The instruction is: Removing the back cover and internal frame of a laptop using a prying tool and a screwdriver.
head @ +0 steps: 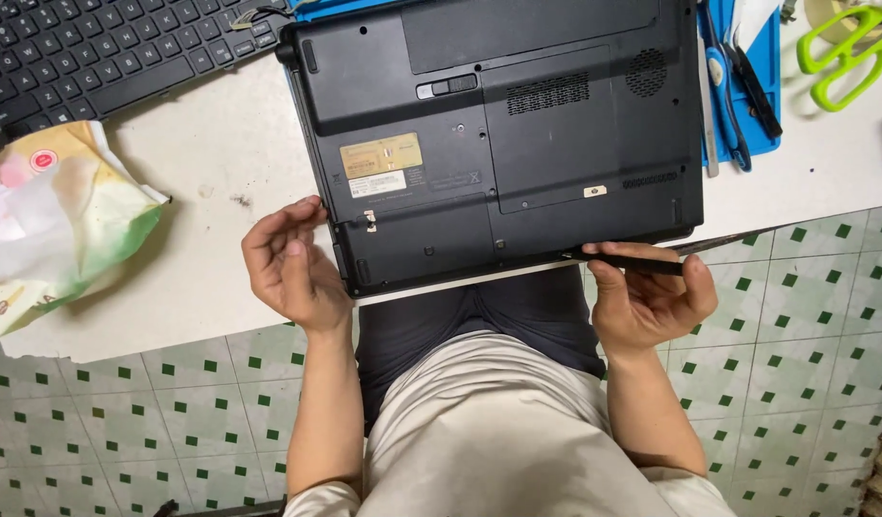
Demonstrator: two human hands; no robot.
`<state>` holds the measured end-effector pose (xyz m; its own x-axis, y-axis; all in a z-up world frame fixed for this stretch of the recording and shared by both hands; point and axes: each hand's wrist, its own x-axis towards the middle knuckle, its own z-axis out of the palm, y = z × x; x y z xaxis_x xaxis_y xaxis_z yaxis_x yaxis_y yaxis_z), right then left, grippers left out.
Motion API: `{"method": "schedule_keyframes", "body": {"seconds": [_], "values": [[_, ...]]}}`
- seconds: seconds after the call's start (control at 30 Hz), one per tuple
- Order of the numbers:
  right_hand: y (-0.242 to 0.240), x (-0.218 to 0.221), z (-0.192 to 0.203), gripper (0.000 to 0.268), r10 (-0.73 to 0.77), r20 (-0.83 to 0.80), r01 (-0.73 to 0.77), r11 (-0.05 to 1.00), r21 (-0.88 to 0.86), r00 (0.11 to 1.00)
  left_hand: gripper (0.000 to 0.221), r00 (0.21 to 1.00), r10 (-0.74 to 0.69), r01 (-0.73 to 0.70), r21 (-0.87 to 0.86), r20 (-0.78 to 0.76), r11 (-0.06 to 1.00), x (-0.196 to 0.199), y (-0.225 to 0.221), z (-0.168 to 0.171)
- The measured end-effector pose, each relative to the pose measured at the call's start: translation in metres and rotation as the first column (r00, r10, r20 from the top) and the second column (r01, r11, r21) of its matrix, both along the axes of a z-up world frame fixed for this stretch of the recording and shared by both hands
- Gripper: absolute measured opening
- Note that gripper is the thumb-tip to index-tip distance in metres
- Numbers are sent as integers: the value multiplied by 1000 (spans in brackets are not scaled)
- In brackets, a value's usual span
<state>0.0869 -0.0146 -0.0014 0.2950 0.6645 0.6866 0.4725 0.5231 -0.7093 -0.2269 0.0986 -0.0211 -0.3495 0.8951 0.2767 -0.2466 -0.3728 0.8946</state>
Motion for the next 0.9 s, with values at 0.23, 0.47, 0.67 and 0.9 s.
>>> {"method": "schedule_keyframes", "body": {"seconds": [0.23,0.47,0.67,0.9], "values": [[-6,-3,4,93,40,120,-42,999,17,992,23,999,20,-20,-2,36,1000,-1,0,-6],[7,1,15,88,162,96,-163,987,1,982,18,999,30,-30,-7,17,1000,2,1,1],[13,4,19,78,217,93,-217,976,-17,972,18,999,30,-30,-7,22,1000,3,3,1],[6,1,17,81,118,15,-117,992,-57,993,18,999,22,-22,5,29,1000,2,3,3]]}}
